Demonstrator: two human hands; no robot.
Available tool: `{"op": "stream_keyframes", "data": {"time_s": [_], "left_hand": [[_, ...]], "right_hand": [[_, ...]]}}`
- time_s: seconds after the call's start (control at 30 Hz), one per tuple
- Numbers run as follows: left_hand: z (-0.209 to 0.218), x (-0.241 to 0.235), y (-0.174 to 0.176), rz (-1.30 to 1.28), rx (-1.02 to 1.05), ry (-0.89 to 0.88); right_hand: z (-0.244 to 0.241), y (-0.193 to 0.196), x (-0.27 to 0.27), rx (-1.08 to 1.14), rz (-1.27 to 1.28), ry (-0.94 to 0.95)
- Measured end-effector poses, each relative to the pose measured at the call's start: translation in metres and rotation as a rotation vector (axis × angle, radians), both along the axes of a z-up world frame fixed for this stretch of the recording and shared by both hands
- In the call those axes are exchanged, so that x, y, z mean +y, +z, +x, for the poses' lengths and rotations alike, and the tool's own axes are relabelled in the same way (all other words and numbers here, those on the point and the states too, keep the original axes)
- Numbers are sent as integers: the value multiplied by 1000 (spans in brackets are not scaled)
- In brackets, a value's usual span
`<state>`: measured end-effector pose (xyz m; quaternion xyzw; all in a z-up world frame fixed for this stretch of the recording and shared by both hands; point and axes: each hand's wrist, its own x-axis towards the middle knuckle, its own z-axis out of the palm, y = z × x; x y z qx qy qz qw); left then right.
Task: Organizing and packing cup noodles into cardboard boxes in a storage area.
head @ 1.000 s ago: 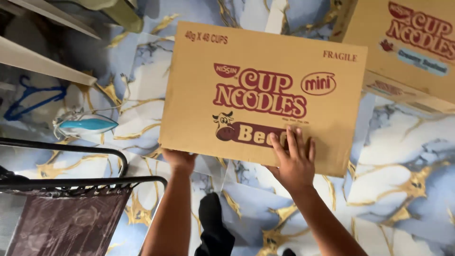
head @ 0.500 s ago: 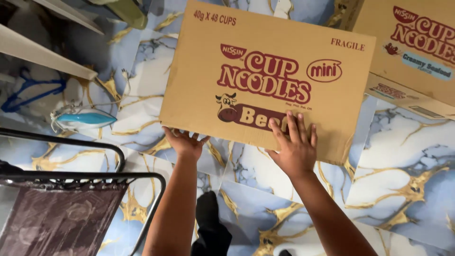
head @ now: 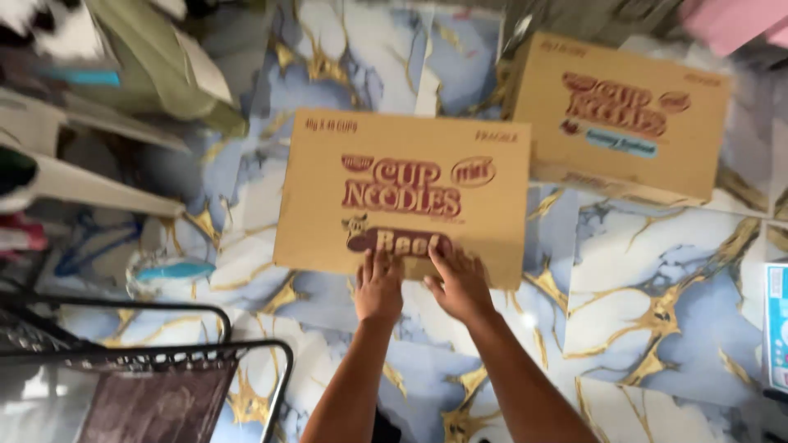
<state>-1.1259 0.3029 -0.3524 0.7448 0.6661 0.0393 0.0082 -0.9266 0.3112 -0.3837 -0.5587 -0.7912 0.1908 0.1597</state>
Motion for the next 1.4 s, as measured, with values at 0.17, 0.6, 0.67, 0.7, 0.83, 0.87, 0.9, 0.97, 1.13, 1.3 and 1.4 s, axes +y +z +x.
{"op": "stream_keyframes", "data": {"time_s": [0.17, 0.6, 0.67, 0.7, 0.83, 0.87, 0.9, 0.97, 1.13, 1.3, 1.4], "left_hand": [[25, -8, 76, -522, -42, 146], [337, 43, 182, -212, -319, -296], [357, 66, 161, -258, -299, -320], [368, 73, 147, -304, -278, -337], [389, 103, 96, -270, -180, -340], [397, 117, 87, -380, -136, -342], [405, 131, 77, -490, -90, -341], [422, 154, 39, -492, -83, -288], [426, 221, -62, -560, -58, -33], [300, 304, -376, 247, 170, -369], [355, 329, -209, -255, -332, 374]], "right_hand": [[65, 87, -33, 29, -207, -364], [292, 219, 25, -26, 2, -503], [311, 208, 42, -71, -75, -532], [321, 198, 45, -116, -153, -554], [351, 153, 67, -162, -189, -520], [358, 138, 76, -204, -289, -543], [366, 121, 86, -245, -389, -567], [389, 76, 105, -218, -369, -539], [431, -23, 141, -188, -327, -465], [473, -108, 161, -87, -147, -533], [459, -139, 190, -89, -6, -449]]}}
